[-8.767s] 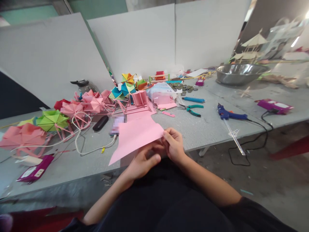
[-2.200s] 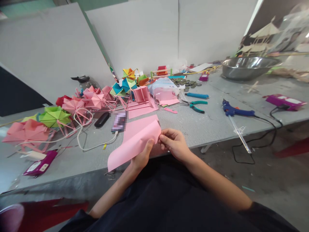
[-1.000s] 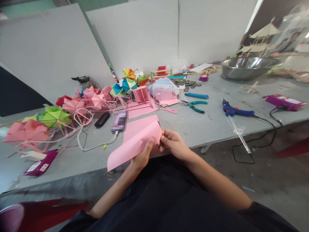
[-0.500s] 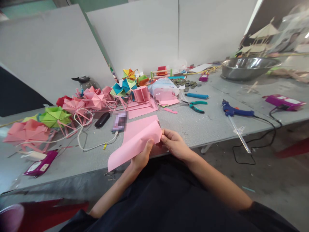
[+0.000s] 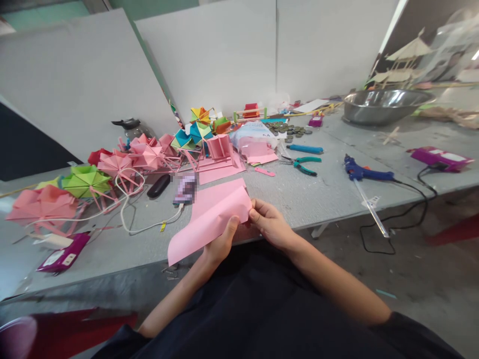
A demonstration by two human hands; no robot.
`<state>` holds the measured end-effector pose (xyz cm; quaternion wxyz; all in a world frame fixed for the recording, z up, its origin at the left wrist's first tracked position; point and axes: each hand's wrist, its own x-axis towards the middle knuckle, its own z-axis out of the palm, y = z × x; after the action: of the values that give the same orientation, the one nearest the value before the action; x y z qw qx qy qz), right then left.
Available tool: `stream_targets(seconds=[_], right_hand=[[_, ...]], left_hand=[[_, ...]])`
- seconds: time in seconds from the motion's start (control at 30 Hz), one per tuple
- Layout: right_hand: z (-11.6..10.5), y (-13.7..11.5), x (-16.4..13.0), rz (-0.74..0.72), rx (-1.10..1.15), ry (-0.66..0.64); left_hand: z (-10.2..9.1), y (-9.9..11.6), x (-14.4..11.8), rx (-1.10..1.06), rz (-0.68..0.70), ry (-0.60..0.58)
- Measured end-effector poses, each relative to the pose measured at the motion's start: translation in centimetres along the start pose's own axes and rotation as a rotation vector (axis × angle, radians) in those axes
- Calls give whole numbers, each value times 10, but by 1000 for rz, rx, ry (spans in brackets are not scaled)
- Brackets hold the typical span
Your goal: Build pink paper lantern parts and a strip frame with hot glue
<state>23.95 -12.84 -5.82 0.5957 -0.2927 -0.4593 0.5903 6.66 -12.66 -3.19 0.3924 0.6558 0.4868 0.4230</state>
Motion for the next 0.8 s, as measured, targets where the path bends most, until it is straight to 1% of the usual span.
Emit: stream_targets(seconds=[0.13, 0.27, 0.47, 0.6, 0.63, 0.7, 0.77, 0.8], right_hand=[[6, -3, -2, -46, -8, 66], [11, -5, -3, -82, -13, 115], [15, -7, -2, -112, 0, 168], [26, -5, -4, -148, 73, 239], [29, -4, -4, -158, 98, 262], [36, -1, -5, -174, 134, 305], [41, 2, -6, -180, 150, 333], [42, 4, -7, -177, 155, 344]], left_hand=[[0, 1, -1, -24, 18, -23], [-1, -1, 0, -37, 68, -41], [-2, -8, 2, -103, 219, -49], [2, -19, 2, -166, 317, -75], [5, -22, 2, -188, 309, -60], [10, -24, 2, -223, 247, 8], [15, -23, 3, -232, 196, 81], [17, -20, 4, -233, 198, 100]])
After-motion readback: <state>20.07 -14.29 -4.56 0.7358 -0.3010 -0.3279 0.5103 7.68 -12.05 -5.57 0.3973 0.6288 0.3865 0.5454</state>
